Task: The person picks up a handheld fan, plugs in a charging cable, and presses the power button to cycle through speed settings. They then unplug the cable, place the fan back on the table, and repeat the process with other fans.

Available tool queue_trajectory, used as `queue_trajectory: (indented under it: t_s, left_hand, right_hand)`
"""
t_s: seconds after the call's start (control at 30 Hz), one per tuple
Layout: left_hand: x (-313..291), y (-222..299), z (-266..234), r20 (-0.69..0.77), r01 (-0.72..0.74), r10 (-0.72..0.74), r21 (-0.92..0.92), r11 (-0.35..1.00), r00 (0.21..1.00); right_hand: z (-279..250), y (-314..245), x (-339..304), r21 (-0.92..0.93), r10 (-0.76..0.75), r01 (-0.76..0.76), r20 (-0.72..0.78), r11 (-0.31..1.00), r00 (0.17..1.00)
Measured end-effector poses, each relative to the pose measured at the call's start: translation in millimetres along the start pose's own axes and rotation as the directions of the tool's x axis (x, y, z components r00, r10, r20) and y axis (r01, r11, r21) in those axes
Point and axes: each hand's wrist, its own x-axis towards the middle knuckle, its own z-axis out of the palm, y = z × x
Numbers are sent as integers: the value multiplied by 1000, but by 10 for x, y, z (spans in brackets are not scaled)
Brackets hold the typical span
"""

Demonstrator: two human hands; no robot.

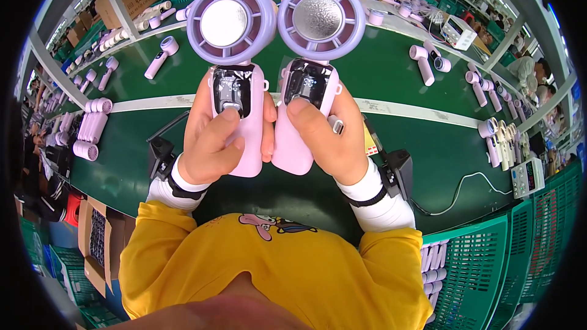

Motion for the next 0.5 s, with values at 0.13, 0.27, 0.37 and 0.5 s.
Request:
queue_trajectory:
  t_s: [0.13,0.27,0.37,0.5]
  left_hand:
    - [30,20,-6,-30,52,-56,-117,992,998]
    - [32,6,-25,-30,73,-77,-123,990,997]
    - [32,-17,-30,-34,64,-68,-121,991,997]
    - [37,-29,-39,-23,42,-44,-63,997,999]
  right_hand:
    - [45,-20,9,-128,-57,53,-27,990,998]
    - [46,-20,14,-15,-50,50,-5,999,999]
    - [7,13,15,6,10,-10,13,1000,1000]
    - [25,12,18,21,36,-36,16,999,999]
